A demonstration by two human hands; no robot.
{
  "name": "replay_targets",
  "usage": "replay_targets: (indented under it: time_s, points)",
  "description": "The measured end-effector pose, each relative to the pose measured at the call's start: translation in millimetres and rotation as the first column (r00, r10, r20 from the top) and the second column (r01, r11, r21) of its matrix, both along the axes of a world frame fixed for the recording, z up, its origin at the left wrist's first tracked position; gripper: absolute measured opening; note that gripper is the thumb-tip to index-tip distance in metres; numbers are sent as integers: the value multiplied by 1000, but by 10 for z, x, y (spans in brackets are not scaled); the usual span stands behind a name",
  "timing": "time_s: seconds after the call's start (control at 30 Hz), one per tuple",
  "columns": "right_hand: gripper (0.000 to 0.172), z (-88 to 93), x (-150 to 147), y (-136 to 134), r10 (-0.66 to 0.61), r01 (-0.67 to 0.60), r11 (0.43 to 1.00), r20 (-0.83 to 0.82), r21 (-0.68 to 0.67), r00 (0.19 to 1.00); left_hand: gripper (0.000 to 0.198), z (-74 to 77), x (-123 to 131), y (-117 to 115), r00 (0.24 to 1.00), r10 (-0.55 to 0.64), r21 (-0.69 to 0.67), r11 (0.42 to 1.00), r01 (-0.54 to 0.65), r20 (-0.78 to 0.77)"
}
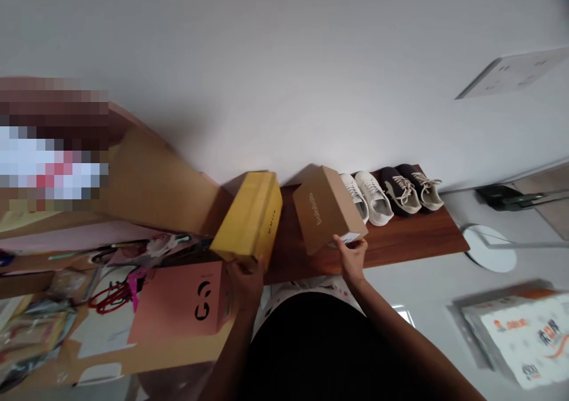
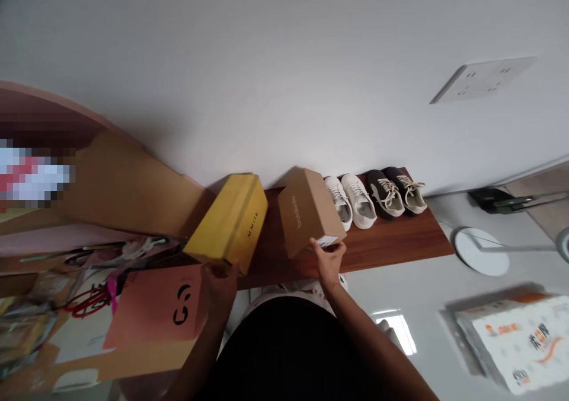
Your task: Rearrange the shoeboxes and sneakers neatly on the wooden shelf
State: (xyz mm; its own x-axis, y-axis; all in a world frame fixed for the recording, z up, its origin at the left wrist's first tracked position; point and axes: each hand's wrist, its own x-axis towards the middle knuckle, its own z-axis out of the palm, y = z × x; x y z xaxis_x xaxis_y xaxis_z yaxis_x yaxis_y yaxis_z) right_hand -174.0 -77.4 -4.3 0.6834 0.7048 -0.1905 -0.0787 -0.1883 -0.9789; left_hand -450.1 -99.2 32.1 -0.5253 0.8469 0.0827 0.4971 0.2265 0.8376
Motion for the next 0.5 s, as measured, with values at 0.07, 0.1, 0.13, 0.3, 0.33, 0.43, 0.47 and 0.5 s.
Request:
replay_targets:
  time_s: [0.07,0.1,0.13,0.3,0.33,0.43,0.47,0.5]
  points:
    - [66,36,-29,-75,79,-95,994,275,48,958,27,-71,-44,-97,935,-222,-36,975,221,-278]
    - [59,39,-55,-91,154,-190,980,405,50,901,18,-131,-41,-112,885,-310,-70,950,305,-349]
    - [48,32,-86,-94,245,-302,953,521,26,818,11,-200,-26,-106,837,-379,-108,924,367,-395]
    - [25,-31,-227,-12,668,-575,687,697,-444,261,22,-527,59,91,667,-638,-365,769,525,-385]
    - [28,-28,-241,16,728,-566,627,661,-535,182,21,-559,61,133,702,-643,-377,759,530,-307]
    - [36,25,-271,129,841,-558,473,538,-682,55,22,-560,67,210,837,-547,-333,792,512,-12]
    - [38,51,-284,173,861,-564,438,507,-700,39,24,-533,79,214,862,-501,-316,807,498,81]
    - [39,78,-299,215,876,-570,411,482,-712,29,26,-497,96,206,875,-456,-304,821,484,161]
